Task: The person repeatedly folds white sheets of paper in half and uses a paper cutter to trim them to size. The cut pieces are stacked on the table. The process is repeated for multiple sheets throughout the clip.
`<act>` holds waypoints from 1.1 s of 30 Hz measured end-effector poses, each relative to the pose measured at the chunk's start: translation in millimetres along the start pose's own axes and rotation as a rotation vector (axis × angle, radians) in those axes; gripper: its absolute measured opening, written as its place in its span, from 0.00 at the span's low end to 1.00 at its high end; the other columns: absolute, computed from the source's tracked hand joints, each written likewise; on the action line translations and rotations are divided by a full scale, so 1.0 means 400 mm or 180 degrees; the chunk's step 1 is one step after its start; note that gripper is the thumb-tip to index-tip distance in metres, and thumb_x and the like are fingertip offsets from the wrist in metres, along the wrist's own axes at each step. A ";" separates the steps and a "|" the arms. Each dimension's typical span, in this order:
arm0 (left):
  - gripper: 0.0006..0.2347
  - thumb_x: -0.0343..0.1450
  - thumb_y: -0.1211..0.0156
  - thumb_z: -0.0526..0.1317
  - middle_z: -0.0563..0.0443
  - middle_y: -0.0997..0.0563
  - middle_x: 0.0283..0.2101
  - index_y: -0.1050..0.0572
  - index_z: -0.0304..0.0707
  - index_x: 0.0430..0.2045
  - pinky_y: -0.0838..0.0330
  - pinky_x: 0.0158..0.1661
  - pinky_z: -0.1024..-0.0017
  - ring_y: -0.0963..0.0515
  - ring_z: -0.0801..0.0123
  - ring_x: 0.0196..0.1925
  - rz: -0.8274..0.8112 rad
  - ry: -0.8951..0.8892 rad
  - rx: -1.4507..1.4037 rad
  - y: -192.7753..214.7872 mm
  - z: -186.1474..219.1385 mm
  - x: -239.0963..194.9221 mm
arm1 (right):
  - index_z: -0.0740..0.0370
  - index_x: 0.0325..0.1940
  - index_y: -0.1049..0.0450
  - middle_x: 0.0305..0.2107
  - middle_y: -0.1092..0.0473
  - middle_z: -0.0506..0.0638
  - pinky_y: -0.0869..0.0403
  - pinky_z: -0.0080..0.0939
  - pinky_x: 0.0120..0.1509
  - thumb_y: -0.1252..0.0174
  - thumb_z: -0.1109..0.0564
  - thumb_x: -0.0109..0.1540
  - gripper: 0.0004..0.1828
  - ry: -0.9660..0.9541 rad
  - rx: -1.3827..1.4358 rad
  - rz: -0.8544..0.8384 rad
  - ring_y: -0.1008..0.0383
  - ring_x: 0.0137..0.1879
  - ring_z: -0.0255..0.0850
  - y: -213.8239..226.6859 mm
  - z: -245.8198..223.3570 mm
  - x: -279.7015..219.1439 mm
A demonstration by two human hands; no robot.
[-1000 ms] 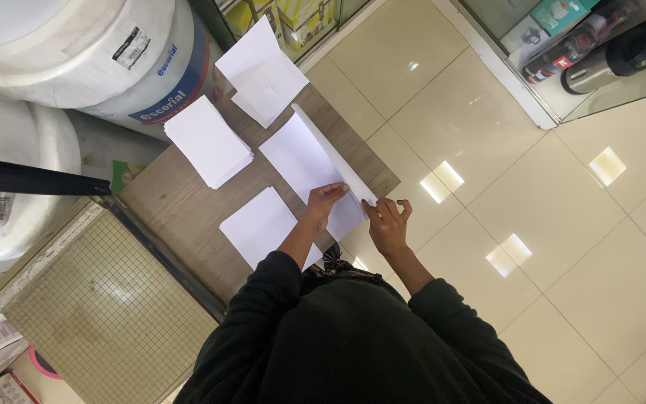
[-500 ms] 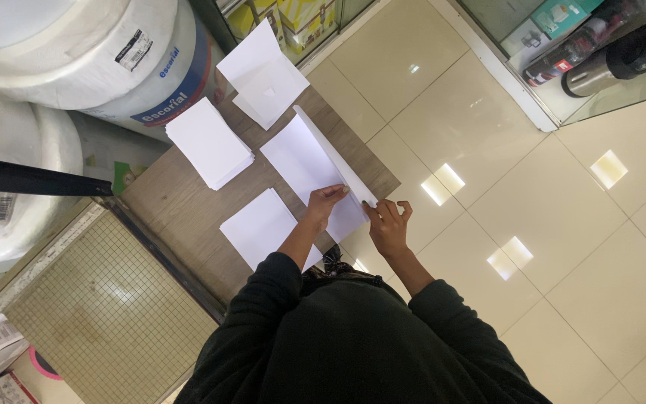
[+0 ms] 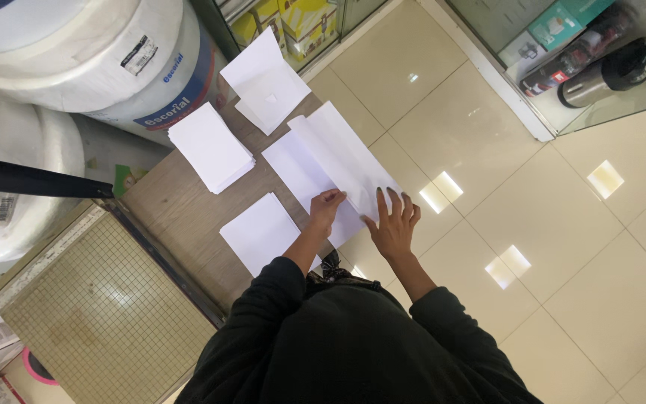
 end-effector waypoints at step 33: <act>0.13 0.60 0.16 0.40 0.54 0.23 0.16 0.20 0.38 0.15 0.40 0.23 0.74 0.32 0.70 0.19 0.1405 -0.1831 0.0503 1.000 0.248 -0.720 | 0.58 0.49 0.14 0.41 0.18 0.56 0.25 0.48 0.62 0.29 0.64 0.60 0.13 0.0034 0.3942 -0.1481 0.18 0.52 0.45 0.161 -0.438 0.309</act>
Point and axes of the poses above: each hand's wrist, its own x-axis towards the middle knuckle, its own y-axis out of the back of the hand, z = x × y, the point moved 1 cm from there along x, towards the middle knuckle
